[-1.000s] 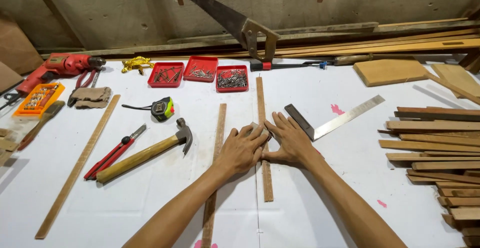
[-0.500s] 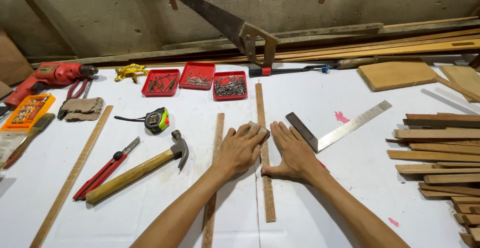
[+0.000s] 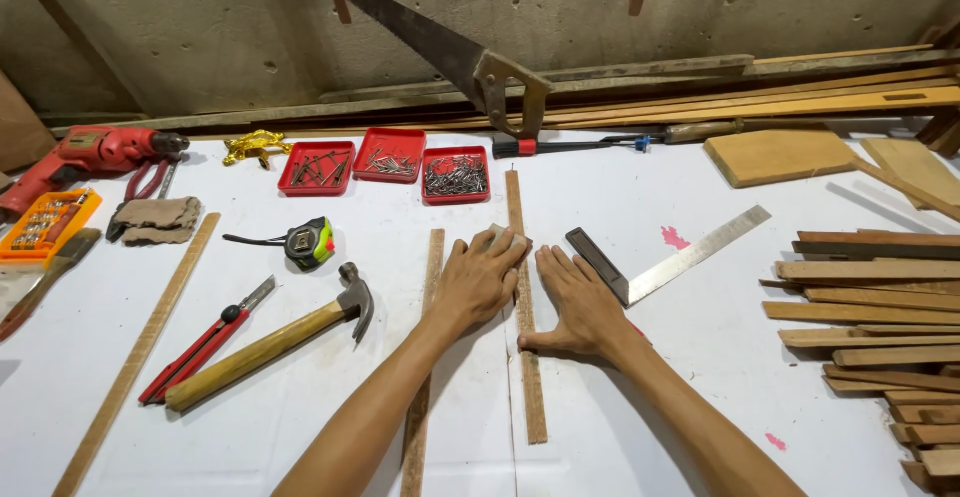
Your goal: Using a piece of sandpaper to smooth the surface of small wooden strips on a workbench.
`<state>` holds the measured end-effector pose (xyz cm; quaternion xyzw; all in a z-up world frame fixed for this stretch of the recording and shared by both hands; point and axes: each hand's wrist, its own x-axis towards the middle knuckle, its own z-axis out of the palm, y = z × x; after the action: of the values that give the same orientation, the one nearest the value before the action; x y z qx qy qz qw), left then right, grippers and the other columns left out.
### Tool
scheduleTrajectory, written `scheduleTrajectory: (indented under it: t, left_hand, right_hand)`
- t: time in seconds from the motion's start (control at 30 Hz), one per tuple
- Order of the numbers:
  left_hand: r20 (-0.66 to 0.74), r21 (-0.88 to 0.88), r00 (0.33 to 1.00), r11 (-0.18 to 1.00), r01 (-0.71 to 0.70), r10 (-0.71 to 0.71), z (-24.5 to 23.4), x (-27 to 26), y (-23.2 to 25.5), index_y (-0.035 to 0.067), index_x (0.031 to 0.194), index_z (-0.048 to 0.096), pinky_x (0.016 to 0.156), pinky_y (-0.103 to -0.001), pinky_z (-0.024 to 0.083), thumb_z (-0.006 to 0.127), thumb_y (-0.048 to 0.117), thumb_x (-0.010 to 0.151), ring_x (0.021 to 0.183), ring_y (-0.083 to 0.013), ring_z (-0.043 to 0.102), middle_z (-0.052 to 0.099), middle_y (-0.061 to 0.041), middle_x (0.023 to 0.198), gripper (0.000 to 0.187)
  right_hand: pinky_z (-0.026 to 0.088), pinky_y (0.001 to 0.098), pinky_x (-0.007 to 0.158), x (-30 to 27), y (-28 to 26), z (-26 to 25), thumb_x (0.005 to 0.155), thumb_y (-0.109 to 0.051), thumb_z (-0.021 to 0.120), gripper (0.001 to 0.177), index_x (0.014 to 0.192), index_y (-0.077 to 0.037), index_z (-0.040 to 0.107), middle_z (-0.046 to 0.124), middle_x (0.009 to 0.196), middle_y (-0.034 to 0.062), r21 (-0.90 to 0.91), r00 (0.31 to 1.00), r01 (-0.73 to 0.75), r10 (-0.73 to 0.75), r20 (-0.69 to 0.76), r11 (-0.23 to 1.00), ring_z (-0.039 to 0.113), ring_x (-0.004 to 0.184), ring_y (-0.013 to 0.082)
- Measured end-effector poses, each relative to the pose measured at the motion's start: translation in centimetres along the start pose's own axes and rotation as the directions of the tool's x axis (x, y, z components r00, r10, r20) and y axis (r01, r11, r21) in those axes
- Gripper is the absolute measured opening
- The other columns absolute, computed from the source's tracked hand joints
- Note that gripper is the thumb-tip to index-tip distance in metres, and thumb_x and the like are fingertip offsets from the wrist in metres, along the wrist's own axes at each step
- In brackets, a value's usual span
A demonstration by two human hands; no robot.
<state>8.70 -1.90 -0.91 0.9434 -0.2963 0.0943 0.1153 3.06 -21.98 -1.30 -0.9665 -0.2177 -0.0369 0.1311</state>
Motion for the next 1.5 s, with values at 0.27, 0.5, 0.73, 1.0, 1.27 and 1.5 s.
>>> scheduleTrajectory:
  t: [0.27,0.5,0.73,1.0,1.27,1.5]
  left_hand:
    - [0.052,-0.012,0.994,0.995,-0.1,0.101,-2.7,-7.7,3.3,0.018,0.146,0.049,0.094,-0.046,0.041,0.05,0.032,0.096,0.137,-0.0268,0.045,0.049,-0.008,0.153,0.052]
    - [0.106,0.005,0.989,0.995,-0.101,0.1,-1.8,-7.3,2.6,0.018,0.146,0.049,0.096,-0.047,0.041,0.049,0.032,0.096,0.139,-0.0278,0.043,0.046,-0.008,0.155,0.052]
    - [0.058,0.056,0.997,0.997,-0.061,0.058,0.0,-2.1,0.7,0.015,0.147,0.049,0.097,-0.049,0.042,0.05,0.031,0.094,0.139,-0.026,0.043,0.047,-0.006,0.155,0.055]
    - [0.011,-0.01,1.0,1.0,0.003,-0.003,0.9,2.2,-0.9,0.018,0.145,0.051,0.096,-0.05,0.042,0.051,0.03,0.092,0.14,-0.0276,0.042,0.046,-0.005,0.155,0.054]
    - [-0.017,0.028,0.998,0.998,-0.052,0.052,-1.0,-1.4,1.1,0.014,0.144,0.05,0.092,-0.05,0.043,0.053,0.027,0.092,0.137,-0.029,0.044,0.048,-0.008,0.154,0.053]
    - [0.047,-0.044,0.992,0.992,-0.118,0.12,-2.9,-7.3,3.2,0.016,0.145,0.05,0.094,-0.048,0.04,0.052,0.029,0.094,0.137,-0.0299,0.043,0.048,-0.01,0.154,0.053]
  right_hand:
    - [0.017,0.0443,0.125,0.2,0.9,1.1,0.063,-0.089,0.065,0.122,0.154,-0.013,0.038,0.027,0.163,0.0194,-0.047,1.0,-0.01,0.011,0.029,0.999,0.022,0.153,0.0313]
    - [0.017,0.0432,0.124,0.1,0.3,0.6,0.062,-0.09,0.065,0.124,0.154,-0.012,0.038,0.026,0.163,0.0187,-0.042,0.999,-0.014,0.016,0.036,0.999,0.02,0.152,0.0307]
    - [0.018,0.0451,0.124,-0.1,0.4,0.3,0.064,-0.09,0.064,0.136,0.153,0.007,0.029,0.03,0.16,0.0233,-0.019,1.0,0.019,-0.019,-0.016,1.0,0.022,0.152,0.0328]
    - [0.017,0.0439,0.123,0.4,-0.2,-0.5,0.059,-0.091,0.067,0.143,0.151,0.01,0.025,0.029,0.159,0.0257,-0.006,0.998,-0.025,0.025,0.051,1.0,0.021,0.151,0.0342]
    - [0.018,0.0442,0.124,0.1,0.5,0.6,0.062,-0.09,0.066,0.14,0.152,0.009,0.027,0.03,0.16,0.0246,-0.012,1.0,0.006,-0.007,-0.009,1.0,0.022,0.152,0.0327]
    - [0.016,0.0429,0.125,0.2,0.7,0.9,0.06,-0.088,0.068,0.134,0.153,0.0,0.032,0.028,0.162,0.0192,-0.005,0.999,-0.031,0.031,0.015,1.0,0.021,0.153,0.03]
